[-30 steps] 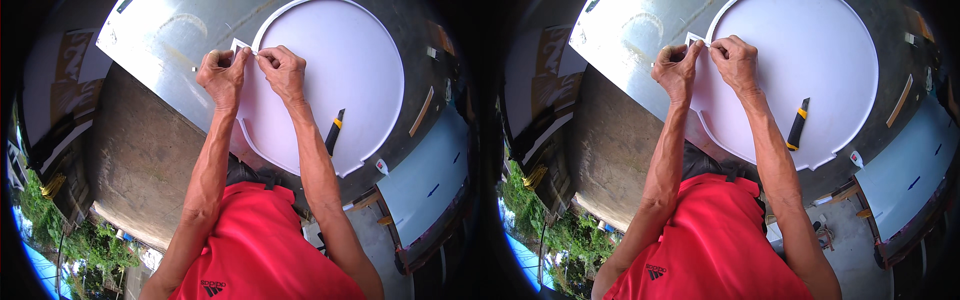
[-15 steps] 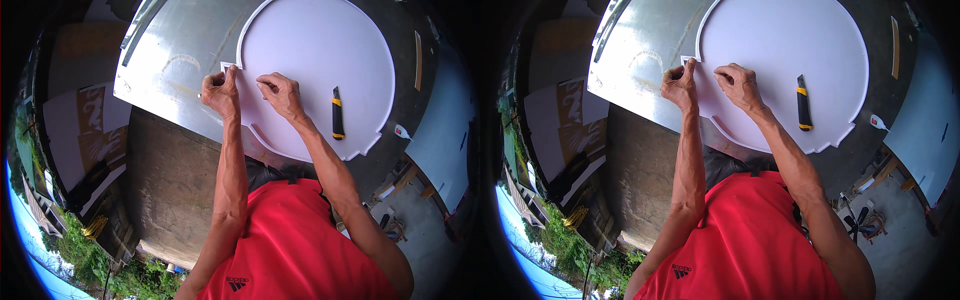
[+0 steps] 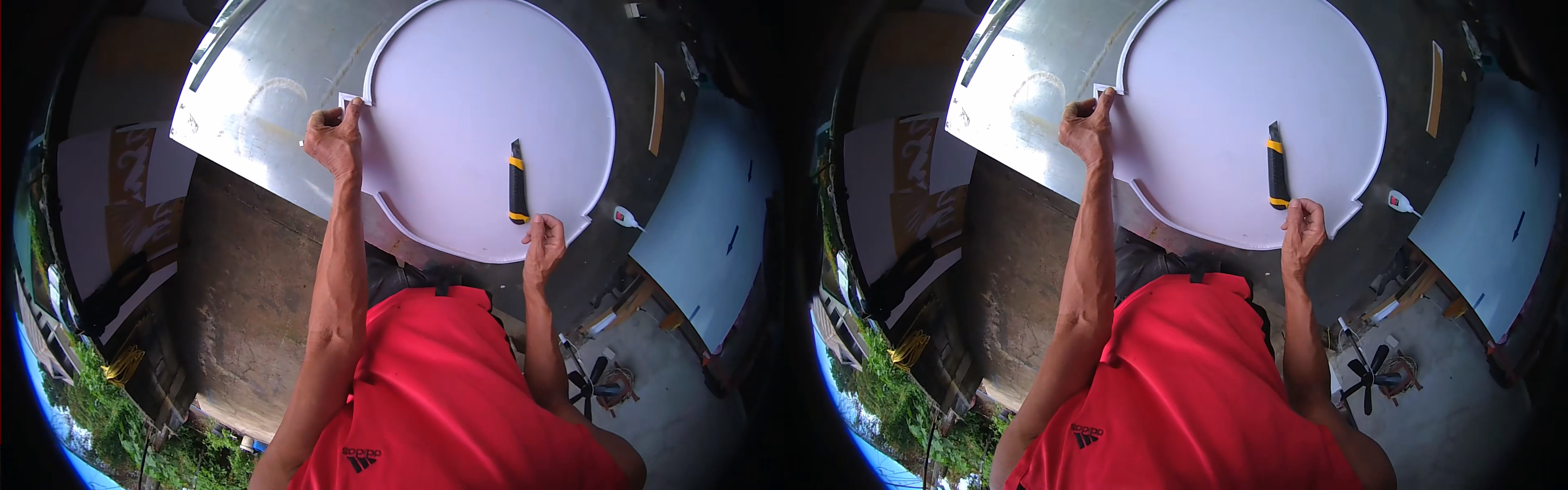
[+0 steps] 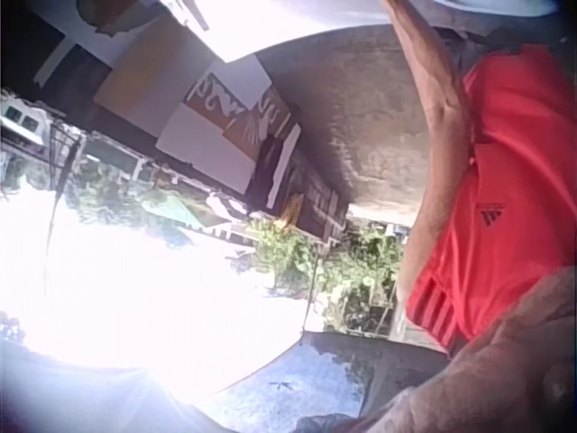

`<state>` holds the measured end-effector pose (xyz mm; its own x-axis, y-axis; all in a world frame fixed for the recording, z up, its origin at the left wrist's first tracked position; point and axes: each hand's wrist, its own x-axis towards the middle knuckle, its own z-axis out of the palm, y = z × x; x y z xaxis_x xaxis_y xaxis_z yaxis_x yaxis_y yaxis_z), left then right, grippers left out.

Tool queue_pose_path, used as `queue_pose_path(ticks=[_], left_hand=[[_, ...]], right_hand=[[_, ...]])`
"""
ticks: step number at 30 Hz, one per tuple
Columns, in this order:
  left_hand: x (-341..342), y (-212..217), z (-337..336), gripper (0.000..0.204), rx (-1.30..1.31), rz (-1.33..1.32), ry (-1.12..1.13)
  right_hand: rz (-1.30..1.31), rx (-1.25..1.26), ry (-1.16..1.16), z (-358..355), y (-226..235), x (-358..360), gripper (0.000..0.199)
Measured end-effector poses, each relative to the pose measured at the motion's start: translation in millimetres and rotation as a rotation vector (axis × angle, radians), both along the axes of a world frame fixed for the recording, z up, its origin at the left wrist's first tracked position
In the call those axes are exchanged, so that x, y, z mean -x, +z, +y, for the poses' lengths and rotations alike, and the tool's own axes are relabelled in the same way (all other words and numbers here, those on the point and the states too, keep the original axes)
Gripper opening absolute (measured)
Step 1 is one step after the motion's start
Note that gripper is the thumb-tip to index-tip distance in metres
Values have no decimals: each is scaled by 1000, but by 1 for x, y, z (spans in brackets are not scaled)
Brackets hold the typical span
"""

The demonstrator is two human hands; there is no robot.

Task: The person assembles a white plastic frame onto a large white circular board. They use a utility knife to trim the plastic strips and apply glue from a bottle to secure the joints. The person works methodically around the perimeter of the board, ensuring the frame fits correctly.

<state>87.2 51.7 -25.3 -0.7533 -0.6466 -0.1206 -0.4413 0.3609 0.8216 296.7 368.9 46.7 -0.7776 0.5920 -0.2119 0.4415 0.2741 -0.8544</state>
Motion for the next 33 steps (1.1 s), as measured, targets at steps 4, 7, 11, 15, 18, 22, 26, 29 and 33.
queue_pose_path(ticks=[4,7,11,15,18,22,26,29,33], left_hand=[[-2,2,-1,44,-111,56,74],[-2,-4,-1,46,-106,122,61],[0,-2,-3,48,-115,54,70],[1,0,4,51,-77,50,50],[-2,-2,-3,52,-58,20,49],[-6,-2,-1,48,-63,26,87],[-6,-2,3,41,-78,54,111],[-5,0,6,41,-82,63,112],[-6,-1,7,41,-83,46,110]], right_hand=[[22,-101,-310,69,-20,-33,29],[64,-80,-564,125,-35,-46,45],[105,-42,-664,187,-54,-44,73],[100,-14,-633,254,-70,-46,100],[16,-13,-489,266,-62,-25,90],[-92,-80,-519,298,-74,-25,71],[-150,-84,-619,301,-70,-16,54],[-216,-108,-618,306,-69,-15,51],[-255,-161,-617,308,-66,-21,55]])
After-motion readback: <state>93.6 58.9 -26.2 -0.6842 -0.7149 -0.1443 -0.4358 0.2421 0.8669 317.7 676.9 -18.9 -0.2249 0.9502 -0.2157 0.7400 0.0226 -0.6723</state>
